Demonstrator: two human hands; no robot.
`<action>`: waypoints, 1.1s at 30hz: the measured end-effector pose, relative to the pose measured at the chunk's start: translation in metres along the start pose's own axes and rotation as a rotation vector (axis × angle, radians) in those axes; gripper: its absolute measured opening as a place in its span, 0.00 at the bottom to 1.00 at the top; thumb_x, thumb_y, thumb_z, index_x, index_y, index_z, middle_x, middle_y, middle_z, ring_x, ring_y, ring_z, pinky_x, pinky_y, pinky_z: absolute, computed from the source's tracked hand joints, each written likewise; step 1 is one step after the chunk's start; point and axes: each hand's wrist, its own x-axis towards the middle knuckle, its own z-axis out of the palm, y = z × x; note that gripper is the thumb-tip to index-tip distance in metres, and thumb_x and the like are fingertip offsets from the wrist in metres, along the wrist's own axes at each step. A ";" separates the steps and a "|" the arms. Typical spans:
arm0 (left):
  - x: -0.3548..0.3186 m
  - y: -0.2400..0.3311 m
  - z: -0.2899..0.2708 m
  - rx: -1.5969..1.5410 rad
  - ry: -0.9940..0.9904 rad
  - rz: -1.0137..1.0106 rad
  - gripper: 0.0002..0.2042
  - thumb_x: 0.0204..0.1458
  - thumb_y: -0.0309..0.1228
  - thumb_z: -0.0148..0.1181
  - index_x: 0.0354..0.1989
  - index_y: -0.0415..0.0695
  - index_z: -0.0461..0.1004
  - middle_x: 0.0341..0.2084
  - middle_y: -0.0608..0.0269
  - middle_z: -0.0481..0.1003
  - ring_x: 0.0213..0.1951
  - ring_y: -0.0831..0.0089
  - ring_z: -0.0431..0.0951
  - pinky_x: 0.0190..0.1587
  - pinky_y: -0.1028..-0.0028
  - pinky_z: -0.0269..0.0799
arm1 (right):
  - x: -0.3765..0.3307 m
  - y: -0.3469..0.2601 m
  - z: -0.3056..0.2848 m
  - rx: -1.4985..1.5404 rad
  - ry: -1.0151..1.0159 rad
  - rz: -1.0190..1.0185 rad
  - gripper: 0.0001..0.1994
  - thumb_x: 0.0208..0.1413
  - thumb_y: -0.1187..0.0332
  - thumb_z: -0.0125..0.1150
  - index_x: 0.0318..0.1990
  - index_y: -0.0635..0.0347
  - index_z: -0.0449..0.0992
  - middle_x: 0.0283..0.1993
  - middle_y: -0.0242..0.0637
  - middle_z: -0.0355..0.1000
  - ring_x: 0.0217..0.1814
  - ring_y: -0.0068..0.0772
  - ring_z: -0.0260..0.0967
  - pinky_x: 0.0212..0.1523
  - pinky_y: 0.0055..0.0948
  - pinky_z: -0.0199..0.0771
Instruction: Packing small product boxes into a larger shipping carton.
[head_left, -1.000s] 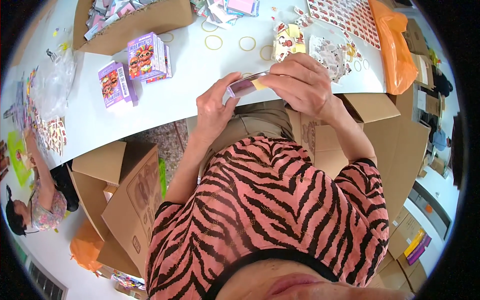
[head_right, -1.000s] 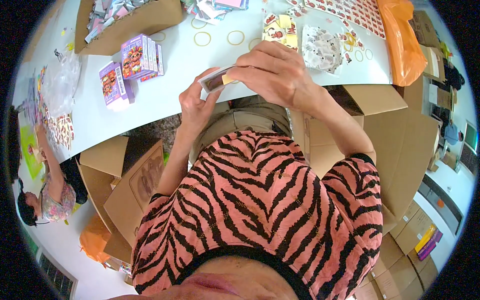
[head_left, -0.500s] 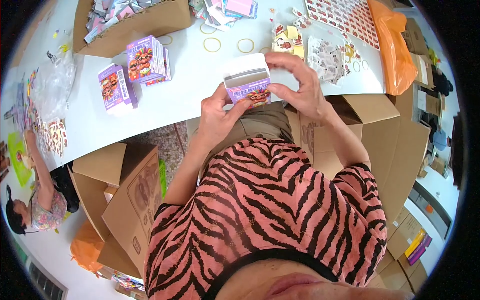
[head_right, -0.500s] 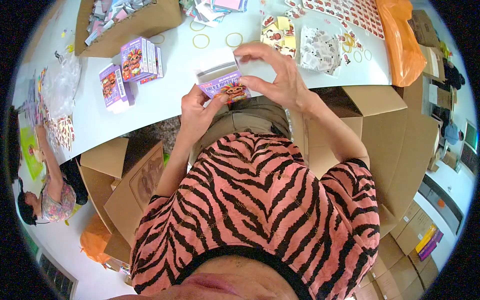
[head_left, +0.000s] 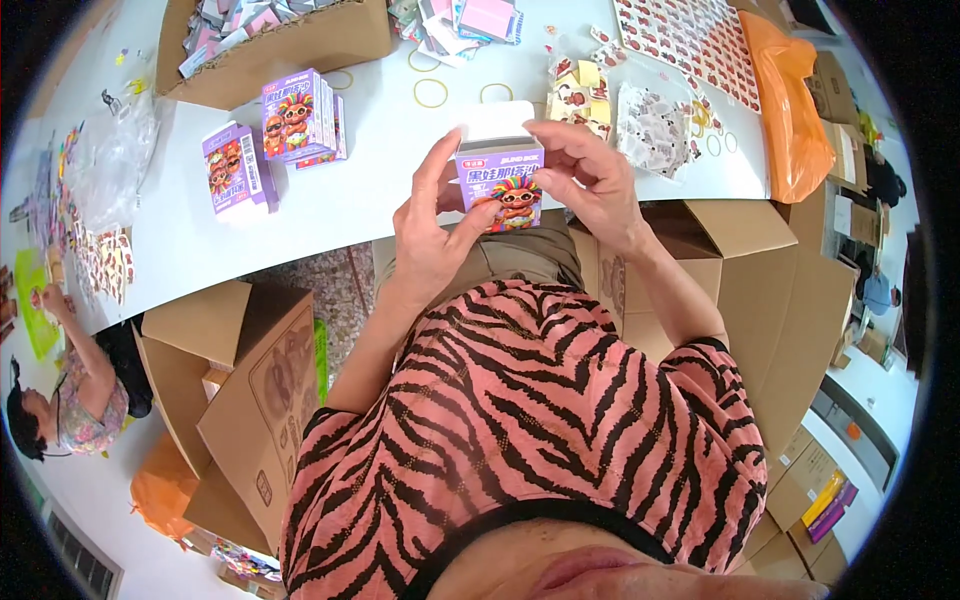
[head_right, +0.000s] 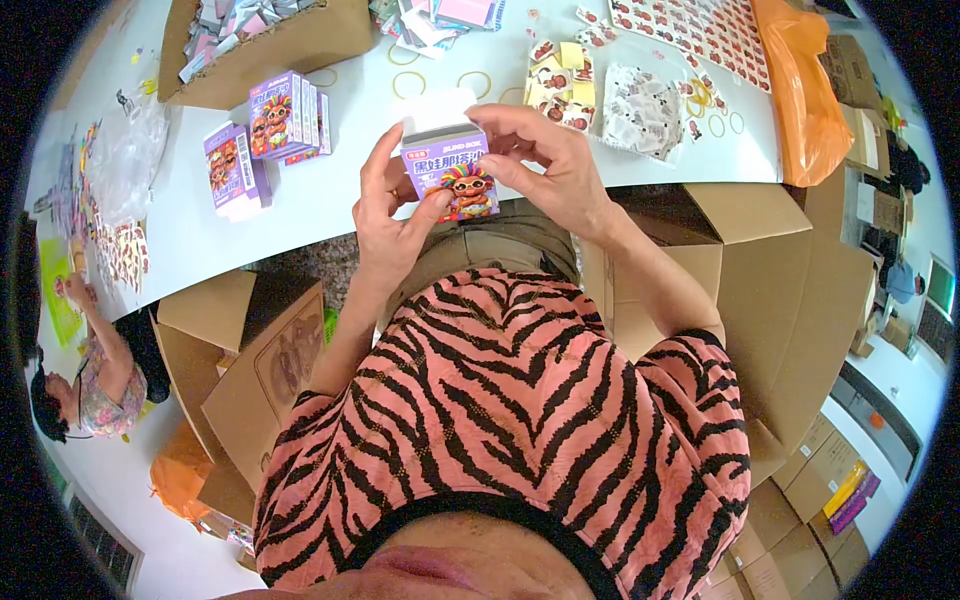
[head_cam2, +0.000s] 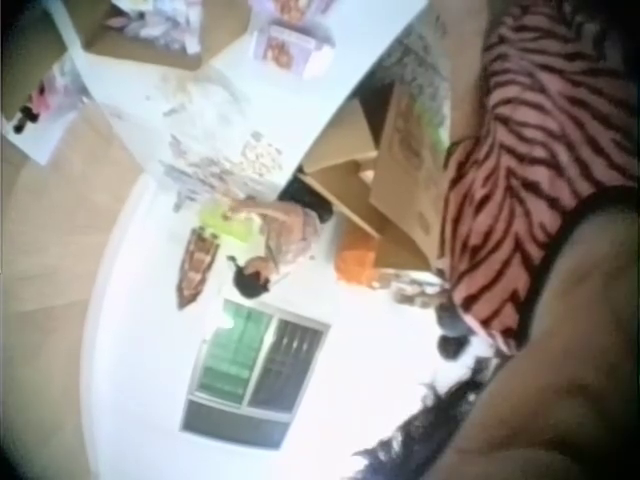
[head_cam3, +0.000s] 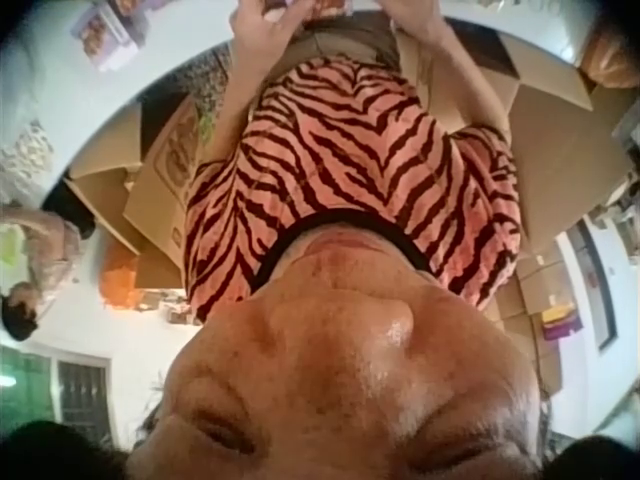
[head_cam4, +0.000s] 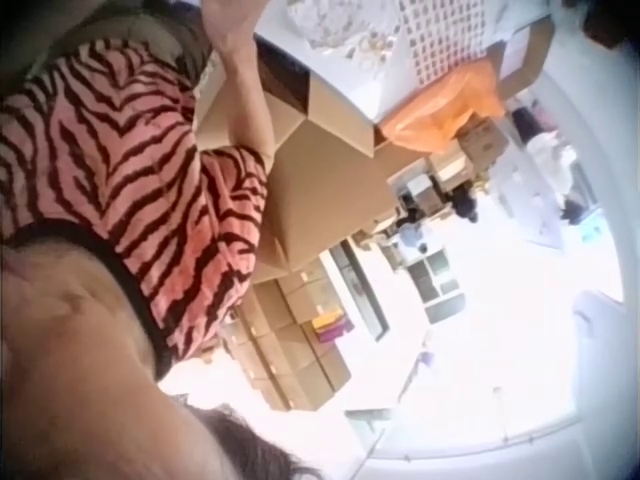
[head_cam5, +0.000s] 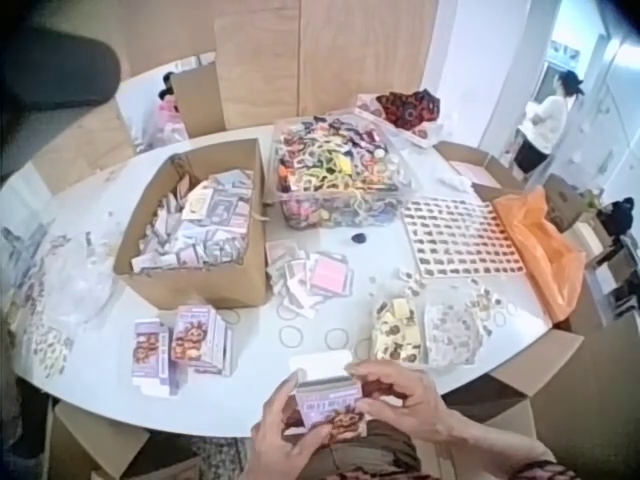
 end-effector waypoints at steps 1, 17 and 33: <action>-0.001 0.000 -0.001 -0.002 -0.003 -0.024 0.32 0.48 0.21 0.63 0.62 0.39 0.55 0.39 0.50 0.75 0.39 0.70 0.79 0.41 0.73 0.76 | 0.000 -0.001 -0.001 -0.011 -0.049 0.028 0.17 0.57 0.78 0.54 0.54 0.66 0.67 0.44 0.35 0.72 0.45 0.20 0.68 0.47 0.21 0.70; -0.040 -0.004 -0.012 -0.116 -0.083 -0.297 0.10 0.52 0.23 0.60 0.41 0.36 0.70 0.32 0.57 0.77 0.36 0.76 0.77 0.42 0.75 0.75 | -0.025 0.012 0.003 0.021 -0.230 0.173 0.12 0.54 0.75 0.60 0.47 0.66 0.72 0.43 0.36 0.72 0.43 0.20 0.69 0.43 0.21 0.72; -0.052 -0.008 -0.019 -0.119 -0.225 -0.427 0.15 0.50 0.22 0.60 0.47 0.36 0.71 0.37 0.55 0.78 0.39 0.75 0.78 0.44 0.74 0.76 | -0.045 0.026 0.011 0.091 -0.287 0.283 0.16 0.48 0.82 0.59 0.46 0.62 0.75 0.38 0.31 0.73 0.40 0.19 0.69 0.41 0.21 0.70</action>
